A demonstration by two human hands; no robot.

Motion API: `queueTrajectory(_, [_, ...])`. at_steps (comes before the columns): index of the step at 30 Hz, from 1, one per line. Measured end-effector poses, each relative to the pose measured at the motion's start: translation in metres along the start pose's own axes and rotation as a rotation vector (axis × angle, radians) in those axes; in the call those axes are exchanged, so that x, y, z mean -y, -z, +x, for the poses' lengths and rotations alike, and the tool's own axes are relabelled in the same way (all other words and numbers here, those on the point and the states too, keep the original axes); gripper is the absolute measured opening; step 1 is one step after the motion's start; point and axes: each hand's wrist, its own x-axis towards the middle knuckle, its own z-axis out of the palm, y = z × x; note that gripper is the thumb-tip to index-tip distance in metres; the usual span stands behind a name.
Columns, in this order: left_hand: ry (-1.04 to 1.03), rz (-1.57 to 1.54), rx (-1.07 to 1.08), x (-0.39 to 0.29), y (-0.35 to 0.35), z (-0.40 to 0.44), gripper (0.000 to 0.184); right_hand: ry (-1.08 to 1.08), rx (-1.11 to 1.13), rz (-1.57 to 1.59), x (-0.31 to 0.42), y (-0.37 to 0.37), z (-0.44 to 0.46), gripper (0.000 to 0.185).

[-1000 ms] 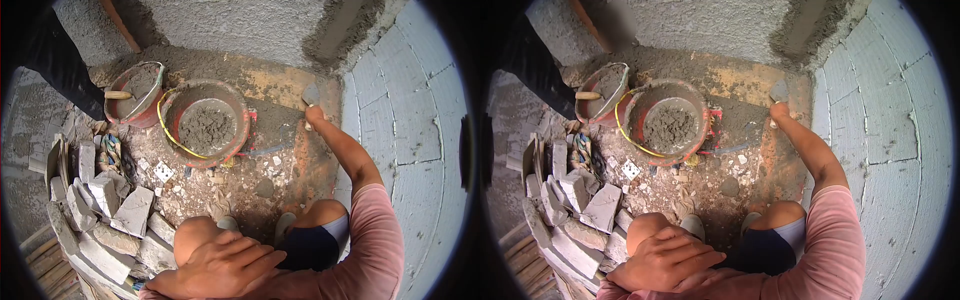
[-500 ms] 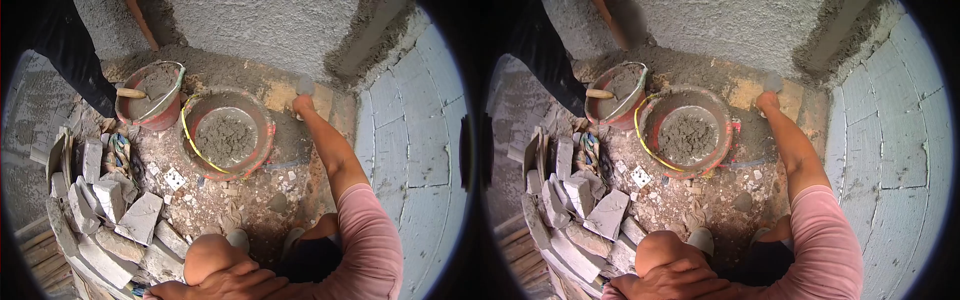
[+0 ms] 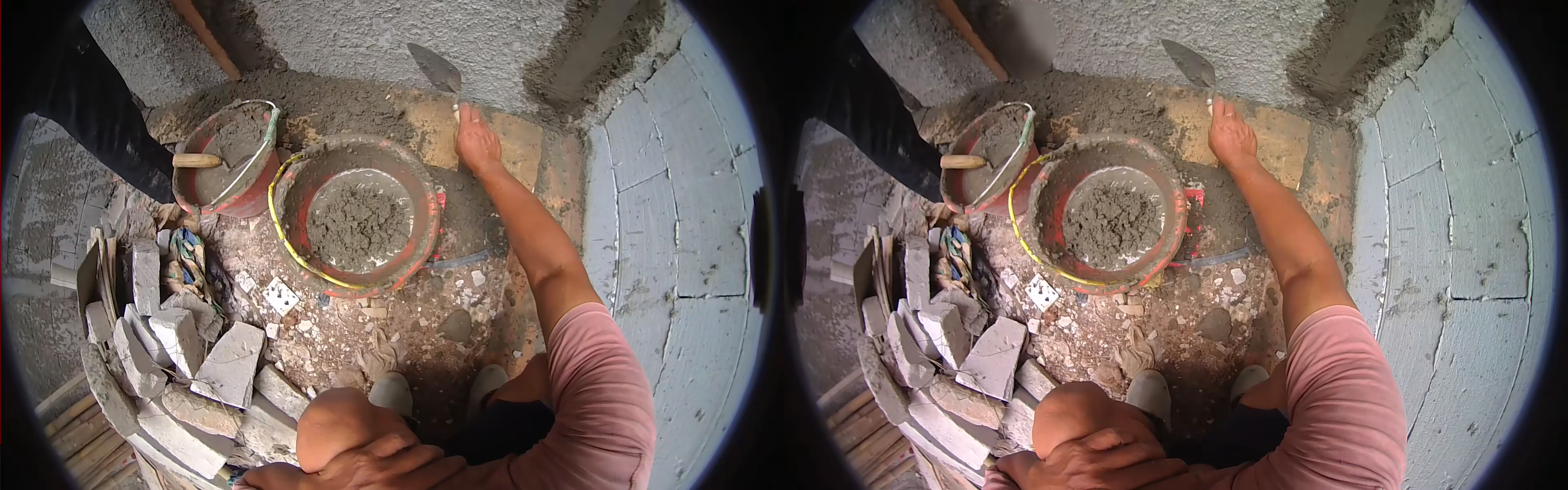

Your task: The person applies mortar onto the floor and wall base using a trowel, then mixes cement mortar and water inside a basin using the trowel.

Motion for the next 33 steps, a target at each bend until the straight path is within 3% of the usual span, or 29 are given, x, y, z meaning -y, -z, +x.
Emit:
queueTrajectory(3, [-0.011,0.022,-0.012,-0.001,-0.002,0.004,0.044,-0.025,0.328,-0.221,-0.037,-0.028,-0.020,0.035])
queueTrajectory(6, [-0.031,0.049,-0.018,-0.004,-0.002,0.006,0.043,-0.177,0.338,-0.046,-0.036,-0.024,-0.034,0.041])
queueTrajectory(9, [-0.067,0.068,-0.050,-0.010,-0.001,0.002,0.041,-0.349,0.150,0.356,-0.014,0.009,-0.032,0.048])
queueTrajectory(10, [-0.073,0.076,-0.074,-0.012,-0.001,0.001,0.041,-0.278,0.030,0.476,-0.007,0.030,-0.031,0.055])
queueTrajectory(11, [-0.087,0.086,-0.101,-0.015,-0.002,0.000,0.041,-0.215,0.001,0.562,0.008,0.058,-0.030,0.044])
queueTrajectory(15, [-0.125,0.156,-0.208,-0.016,-0.008,-0.008,0.038,-0.278,0.315,1.228,0.086,0.168,-0.050,0.027])
queueTrajectory(16, [-0.044,0.098,-0.214,-0.019,-0.014,-0.008,0.043,-0.299,0.342,1.347,0.111,0.199,-0.067,0.025])
queueTrajectory(19, [0.006,-0.403,-0.580,-0.007,-0.009,-0.009,0.033,-0.439,0.499,1.604,0.147,0.289,-0.116,0.031])
queueTrajectory(20, [0.021,-0.761,-0.595,-0.002,0.007,-0.018,0.041,-0.502,0.521,1.671,0.150,0.313,-0.132,0.034])
queueTrajectory(22, [0.203,-1.261,-0.884,0.010,0.007,-0.026,0.051,-0.597,0.560,1.791,0.148,0.351,-0.159,0.038])
queueTrajectory(26, [0.522,-0.824,-1.310,0.111,0.024,-0.018,0.066,-0.659,0.458,1.830,0.138,0.358,-0.202,0.038])
queueTrajectory(29, [0.480,-1.212,-1.235,0.147,0.037,0.019,0.062,-0.814,0.449,1.749,0.121,0.355,-0.210,0.030])
queueTrajectory(32, [0.221,-1.562,-0.912,0.154,0.074,0.054,0.047,-0.801,0.394,1.743,0.104,0.357,-0.206,0.028])
queueTrajectory(33, [0.295,-1.563,-0.990,0.143,0.095,0.069,0.031,-0.781,0.348,1.753,0.102,0.359,-0.208,0.028])
